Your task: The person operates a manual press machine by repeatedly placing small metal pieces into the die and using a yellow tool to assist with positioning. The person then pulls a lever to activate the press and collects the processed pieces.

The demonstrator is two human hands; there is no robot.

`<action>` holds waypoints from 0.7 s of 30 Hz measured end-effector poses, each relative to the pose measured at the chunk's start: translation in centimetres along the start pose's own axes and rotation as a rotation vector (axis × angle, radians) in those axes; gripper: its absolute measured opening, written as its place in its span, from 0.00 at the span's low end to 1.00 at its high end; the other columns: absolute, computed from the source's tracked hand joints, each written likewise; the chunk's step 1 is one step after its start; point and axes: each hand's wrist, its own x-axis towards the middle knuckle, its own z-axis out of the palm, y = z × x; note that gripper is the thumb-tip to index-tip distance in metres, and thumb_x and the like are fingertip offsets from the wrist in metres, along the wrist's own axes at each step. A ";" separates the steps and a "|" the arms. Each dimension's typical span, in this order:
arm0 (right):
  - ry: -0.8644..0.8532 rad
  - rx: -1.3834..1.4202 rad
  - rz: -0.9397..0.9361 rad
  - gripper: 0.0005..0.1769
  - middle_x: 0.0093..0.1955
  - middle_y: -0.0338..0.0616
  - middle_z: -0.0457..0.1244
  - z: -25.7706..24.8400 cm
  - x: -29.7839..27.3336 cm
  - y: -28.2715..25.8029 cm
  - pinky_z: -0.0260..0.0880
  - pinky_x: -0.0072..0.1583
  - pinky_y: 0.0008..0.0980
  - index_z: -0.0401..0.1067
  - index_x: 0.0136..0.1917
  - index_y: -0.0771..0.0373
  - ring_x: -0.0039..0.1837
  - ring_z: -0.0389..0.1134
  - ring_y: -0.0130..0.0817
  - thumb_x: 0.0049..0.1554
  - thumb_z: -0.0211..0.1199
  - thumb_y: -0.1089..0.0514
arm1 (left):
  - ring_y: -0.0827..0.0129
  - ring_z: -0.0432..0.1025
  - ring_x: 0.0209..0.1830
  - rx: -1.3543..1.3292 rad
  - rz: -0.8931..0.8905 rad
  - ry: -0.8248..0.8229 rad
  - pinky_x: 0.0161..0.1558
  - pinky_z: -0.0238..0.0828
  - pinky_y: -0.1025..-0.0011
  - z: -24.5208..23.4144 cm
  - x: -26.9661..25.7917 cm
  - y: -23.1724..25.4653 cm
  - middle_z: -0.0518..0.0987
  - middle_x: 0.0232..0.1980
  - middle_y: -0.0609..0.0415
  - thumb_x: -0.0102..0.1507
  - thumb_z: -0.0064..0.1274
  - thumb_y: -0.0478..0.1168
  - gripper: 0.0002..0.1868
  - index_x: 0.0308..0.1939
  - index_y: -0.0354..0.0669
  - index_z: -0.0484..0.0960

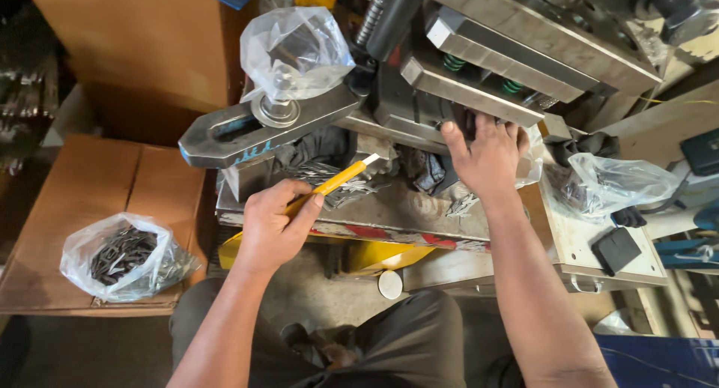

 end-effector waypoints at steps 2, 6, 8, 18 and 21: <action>0.035 -0.033 -0.032 0.42 0.74 0.64 0.59 0.0 0.9 0.1 0.42 0.73 0.67 0.64 0.75 0.63 0.76 0.53 0.66 0.64 0.52 0.28 | 0.71 0.74 0.22 -0.016 -0.004 -0.001 0.28 0.68 0.72 -0.1 0.5 0.1 0.79 0.25 0.52 0.62 0.62 0.36 0.07 0.37 0.36 0.81; -0.033 0.035 -0.086 0.39 0.75 0.62 0.59 -0.8 -2.2 0.5 0.38 0.73 0.70 0.64 0.75 0.65 0.78 0.51 0.68 0.68 0.52 0.31 | 0.75 0.75 0.27 0.032 0.001 -0.023 0.32 0.71 0.74 -0.1 -0.3 -0.9 0.81 0.30 0.52 0.64 0.63 0.36 0.07 0.41 0.35 0.82; 0.017 0.118 -0.135 0.36 0.75 0.60 0.61 -2.1 -4.3 0.9 0.39 0.73 0.69 0.65 0.76 0.64 0.78 0.52 0.66 0.69 0.53 0.34 | 0.76 0.72 0.27 -0.034 -0.011 -0.031 0.31 0.68 0.75 0.0 -0.8 -1.2 0.80 0.30 0.53 0.65 0.62 0.34 0.07 0.42 0.34 0.81; 0.136 0.452 0.060 0.15 0.58 0.46 0.67 -0.3 -16.5 4.0 0.72 0.53 0.31 0.76 0.60 0.62 0.55 0.69 0.35 0.60 0.70 0.66 | 0.82 0.70 0.33 -0.069 0.017 -0.049 0.37 0.67 0.80 0.1 -0.6 -1.3 0.80 0.35 0.56 0.68 0.61 0.30 0.06 0.45 0.31 0.80; 0.157 0.430 0.031 0.17 0.59 0.46 0.67 -0.5 -16.7 4.4 0.72 0.57 0.36 0.75 0.60 0.61 0.61 0.68 0.42 0.58 0.71 0.61 | 0.83 0.68 0.33 -0.121 -0.064 -0.040 0.35 0.63 0.81 0.3 -0.7 -1.6 0.79 0.35 0.57 0.68 0.60 0.29 0.06 0.46 0.30 0.80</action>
